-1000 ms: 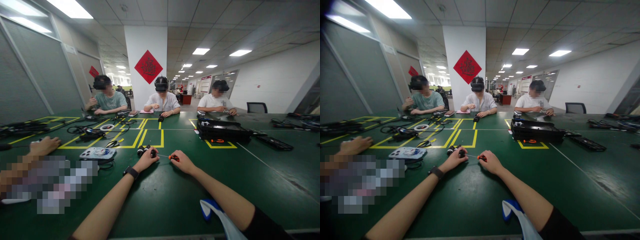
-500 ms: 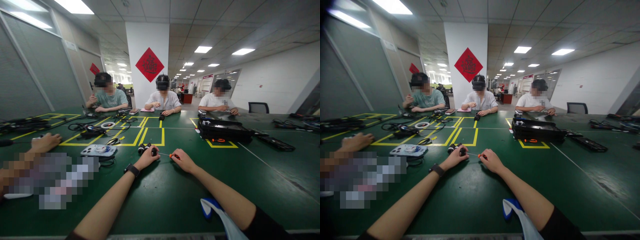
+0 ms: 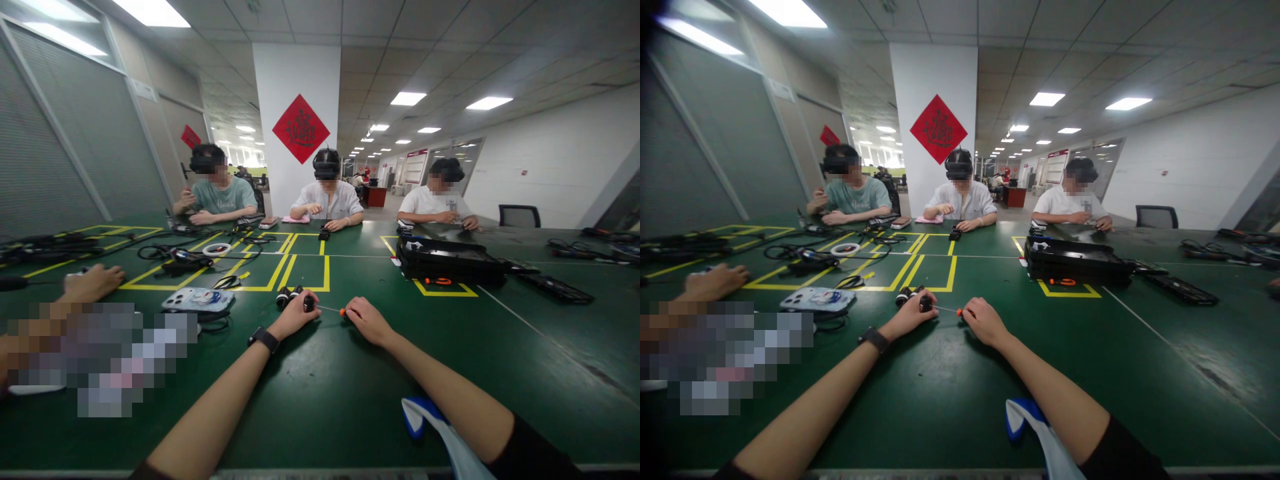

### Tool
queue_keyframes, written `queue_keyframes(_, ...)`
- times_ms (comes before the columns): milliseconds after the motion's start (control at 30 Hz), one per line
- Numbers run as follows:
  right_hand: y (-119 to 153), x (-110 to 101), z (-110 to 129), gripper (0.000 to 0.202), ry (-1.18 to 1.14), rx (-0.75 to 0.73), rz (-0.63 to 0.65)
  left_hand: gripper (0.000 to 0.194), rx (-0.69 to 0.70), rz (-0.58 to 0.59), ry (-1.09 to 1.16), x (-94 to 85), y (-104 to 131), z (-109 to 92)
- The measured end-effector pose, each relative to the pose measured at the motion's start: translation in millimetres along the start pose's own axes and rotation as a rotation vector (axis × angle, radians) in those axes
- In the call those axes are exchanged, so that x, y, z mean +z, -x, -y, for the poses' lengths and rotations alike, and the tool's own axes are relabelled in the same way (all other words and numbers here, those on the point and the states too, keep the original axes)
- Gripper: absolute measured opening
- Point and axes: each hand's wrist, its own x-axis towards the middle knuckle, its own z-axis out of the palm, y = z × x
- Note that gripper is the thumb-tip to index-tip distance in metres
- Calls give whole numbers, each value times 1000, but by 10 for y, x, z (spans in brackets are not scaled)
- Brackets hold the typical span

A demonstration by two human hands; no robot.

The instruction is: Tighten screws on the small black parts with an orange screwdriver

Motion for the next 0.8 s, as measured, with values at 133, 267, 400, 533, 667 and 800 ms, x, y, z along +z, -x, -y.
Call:
queue_keyframes(133,7,-7,-5,17,-13,-2,-15,25,1,4,10,2,-1,2)
queue_keyframes(267,24,-7,-11,7,-63,12,-27,24,8,8,21,4,9,-8)
queue_keyframes(400,33,-4,-6,12,-85,-1,-49,24,15,8,6,3,14,-13)
queue_keyframes(533,29,6,-7,15,-75,-12,-58,25,22,5,-1,1,10,2)
queue_keyframes(667,8,13,-24,8,-72,-5,-57,25,18,-1,-1,4,13,6)
queue_keyframes(800,-7,4,-35,11,-90,-28,-38,24,32,-12,-15,9,17,-4)
